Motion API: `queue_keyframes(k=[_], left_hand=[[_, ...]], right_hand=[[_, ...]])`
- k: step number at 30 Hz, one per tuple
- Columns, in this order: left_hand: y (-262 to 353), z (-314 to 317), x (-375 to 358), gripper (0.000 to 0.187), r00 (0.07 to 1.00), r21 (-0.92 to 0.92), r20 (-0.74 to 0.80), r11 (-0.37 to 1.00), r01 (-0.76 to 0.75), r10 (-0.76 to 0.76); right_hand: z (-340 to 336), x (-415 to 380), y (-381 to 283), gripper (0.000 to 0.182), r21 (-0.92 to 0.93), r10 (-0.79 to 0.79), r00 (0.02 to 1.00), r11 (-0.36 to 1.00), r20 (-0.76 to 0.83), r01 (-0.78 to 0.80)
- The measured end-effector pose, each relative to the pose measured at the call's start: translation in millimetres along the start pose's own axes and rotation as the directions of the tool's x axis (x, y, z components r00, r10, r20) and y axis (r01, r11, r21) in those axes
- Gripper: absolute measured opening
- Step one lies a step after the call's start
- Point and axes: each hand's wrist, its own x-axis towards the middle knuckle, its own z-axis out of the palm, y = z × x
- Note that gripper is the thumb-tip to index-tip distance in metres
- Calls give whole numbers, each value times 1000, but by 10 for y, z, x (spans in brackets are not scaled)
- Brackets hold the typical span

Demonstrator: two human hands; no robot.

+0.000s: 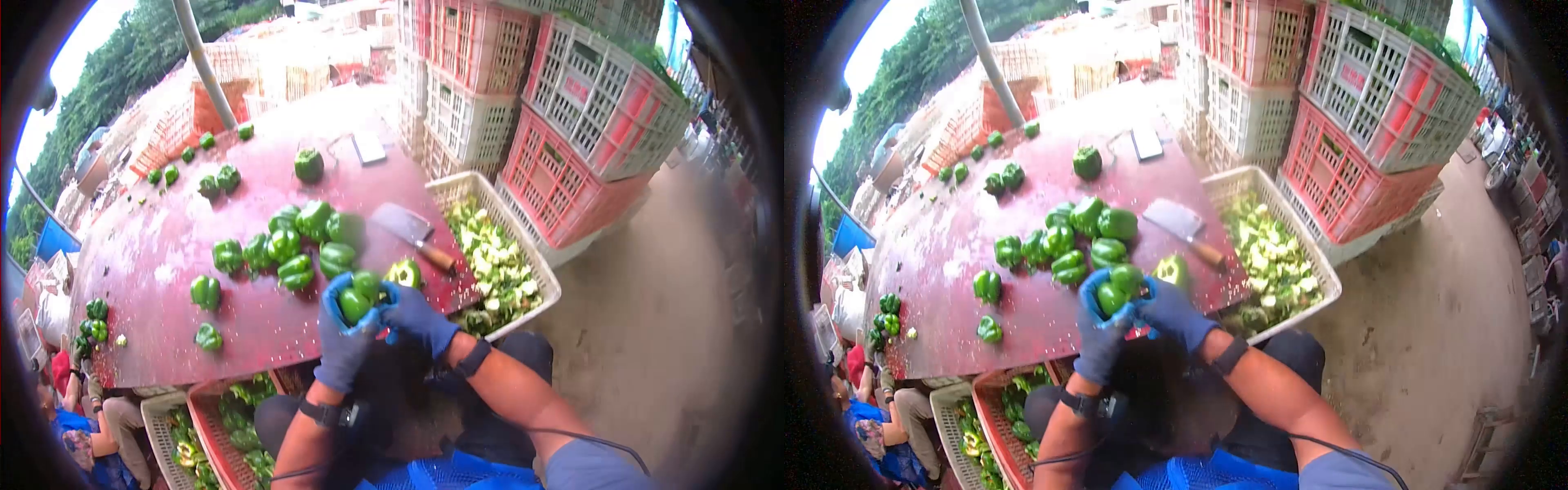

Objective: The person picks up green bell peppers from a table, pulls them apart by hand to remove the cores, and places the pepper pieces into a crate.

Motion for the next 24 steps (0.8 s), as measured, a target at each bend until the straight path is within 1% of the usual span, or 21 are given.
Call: queue_keyframes(k=[1, 2, 3, 4, 5, 6, 8, 9, 11, 12, 13, 15, 16, 17, 18, 19, 20, 21, 22, 23, 24], left_hand=[[70, 29, 0, 63, 1000, 12, 4, 1000, 6, -6], [75, 36, -7, 63, 1000, 5, 0, 1000, -16, 16], [70, 38, -31, 64, 994, 166, 41, 981, -104, 98], [70, 46, -47, 65, 982, 322, 92, 928, -188, 167], [97, 79, -59, 68, 960, 395, 98, 875, -281, 264], [97, 73, -69, 68, 960, 398, 94, 874, -280, 264], [86, 58, -87, 67, 986, 379, 68, 910, -169, 155], [101, 43, -97, 67, 986, 379, 67, 910, -164, 150], [146, 13, -84, 65, 999, 396, 31, 918, 23, -38], [139, 9, -85, 65, 999, 398, 30, 917, 26, -42], [126, 18, -85, 63, 997, 385, 4, 920, 72, -80], [105, 23, -74, 61, 991, 370, -22, 920, 131, -132], [89, 8, -59, 60, 990, 233, -29, 962, 140, -138], [66, -18, -71, 60, 987, 93, -37, 983, 160, -158], [17, -52, -51, 58, 987, 95, -44, 983, 159, -156], [-56, -87, -19, 56, 985, 5, -33, 985, 171, -171], [-14, -104, 8, 54, 974, -119, -15, 968, 222, -225], [139, -83, 34, 47, 946, -309, -19, 901, 303, -325], [133, -89, 35, 47, 934, -308, -20, 891, 335, -358], [109, -133, 46, 44, 932, -376, 15, 861, 342, -363], [96, -169, 93, 41, 935, -443, 49, 831, 336, -351]], right_hand=[[-39, 13, 117, 38, -8, -71, 997, 997, -3, 71], [-29, -17, 48, 37, -15, -134, 991, 991, -5, 134], [-65, -12, 68, 37, -26, -143, 990, 989, -2, 143], [-120, 7, 133, 35, -184, -242, 970, 953, 21, 242], [-121, 14, 105, 33, -330, -333, 941, 883, 60, 334], [-94, -2, 95, 33, -329, -334, 940, 883, 66, 336], [-35, -64, 64, 28, -127, -152, 988, 980, 16, 153], [-17, -70, 90, 28, -126, -147, 989, 981, 18, 148], [12, -24, 184, 25, -308, -221, 975, 928, 1, 211], [18, 8, 235, 23, -396, -259, 966, 887, -2, 237], [6, 55, 301, 23, -395, -257, 966, 888, -2, 235], [29, 82, 340, 28, -571, -279, 958, 799, -69, 191], [17, 61, 386, 28, -566, -259, 963, 806, -71, 175], [48, 5, 209, 31, -555, -273, 955, 815, -114, 167], [69, -39, 46, 34, -544, -279, 947, 825, -156, 153], [73, -59, -102, 35, -547, -278, 952, 821, -129, 166], [64, -66, -162, 36, -546, -272, 957, 820, -104, 174], [39, -49, -117, 36, -536, -231, 967, 832, -107, 140], [21, -27, -70, 35, -417, -197, 971, 900, -136, 124], [19, -17, -32, 33, -289, -167, 972, 951, -166, 113], [-2, 4, -46, 33, -283, -157, 973, 953, -170, 104]])
